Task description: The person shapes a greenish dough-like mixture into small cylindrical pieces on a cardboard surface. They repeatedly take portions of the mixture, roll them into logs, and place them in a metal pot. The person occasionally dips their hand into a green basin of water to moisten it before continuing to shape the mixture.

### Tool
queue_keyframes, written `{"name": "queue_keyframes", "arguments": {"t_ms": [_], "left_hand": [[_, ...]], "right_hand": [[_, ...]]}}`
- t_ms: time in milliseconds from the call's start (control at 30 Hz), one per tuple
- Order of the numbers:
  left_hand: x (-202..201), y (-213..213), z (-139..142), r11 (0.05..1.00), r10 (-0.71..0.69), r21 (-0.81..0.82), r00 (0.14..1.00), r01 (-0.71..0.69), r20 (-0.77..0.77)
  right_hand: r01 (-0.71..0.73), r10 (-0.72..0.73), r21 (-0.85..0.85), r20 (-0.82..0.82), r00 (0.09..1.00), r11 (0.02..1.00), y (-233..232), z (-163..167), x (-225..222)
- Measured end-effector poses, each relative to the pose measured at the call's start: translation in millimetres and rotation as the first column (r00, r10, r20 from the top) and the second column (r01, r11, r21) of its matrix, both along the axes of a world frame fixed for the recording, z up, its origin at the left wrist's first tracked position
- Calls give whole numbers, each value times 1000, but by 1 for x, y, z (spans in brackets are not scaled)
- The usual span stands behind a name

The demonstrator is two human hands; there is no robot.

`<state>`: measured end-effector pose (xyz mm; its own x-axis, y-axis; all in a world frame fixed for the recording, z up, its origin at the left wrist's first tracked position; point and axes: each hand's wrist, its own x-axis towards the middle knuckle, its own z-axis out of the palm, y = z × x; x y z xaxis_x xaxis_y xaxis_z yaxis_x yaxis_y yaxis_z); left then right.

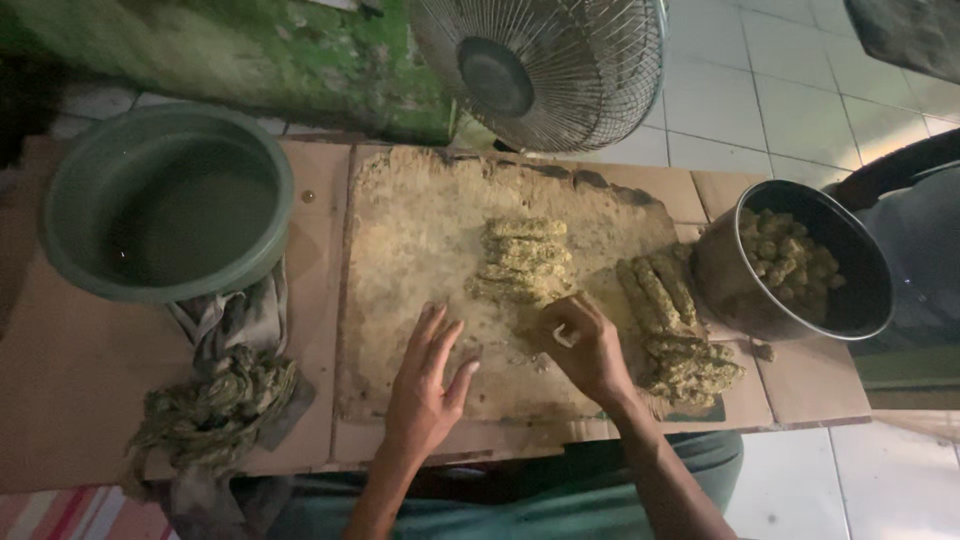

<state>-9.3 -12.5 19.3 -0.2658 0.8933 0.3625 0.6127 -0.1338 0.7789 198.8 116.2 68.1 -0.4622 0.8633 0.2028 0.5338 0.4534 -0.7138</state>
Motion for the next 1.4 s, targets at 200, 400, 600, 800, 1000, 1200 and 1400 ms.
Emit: {"name": "queue_keyframes", "arguments": {"t_ms": [200,400,600,800,1000,1200,1400], "left_hand": [[-1,1,0,998,-13,-59,1000,14,14],[0,0,0,999,-8,-52,1000,8,-5],[0,0,0,1000,-11,-5,1000,11,15],[1,0,0,1000,-7,23,1000,8,-18],[0,0,0,1000,-2,-12,1000,2,-2],[1,1,-2,998,-28,-52,1000,27,-12],[2,1,-1,999,-12,-47,1000,10,-25]], "right_hand": [[-53,52,-27,-13,999,998,13,-12,8],[-53,52,-59,-15,999,997,15,-20,7],[-39,41,-69,30,999,997,15,-16,7],[-101,86,154,101,991,983,5,3,9],[36,-151,-330,-327,933,943,-2,15,15],[-274,-676,-829,-556,483,487,2,-15,17],[-373,-566,-700,-713,415,608,2,-55,11]]}}
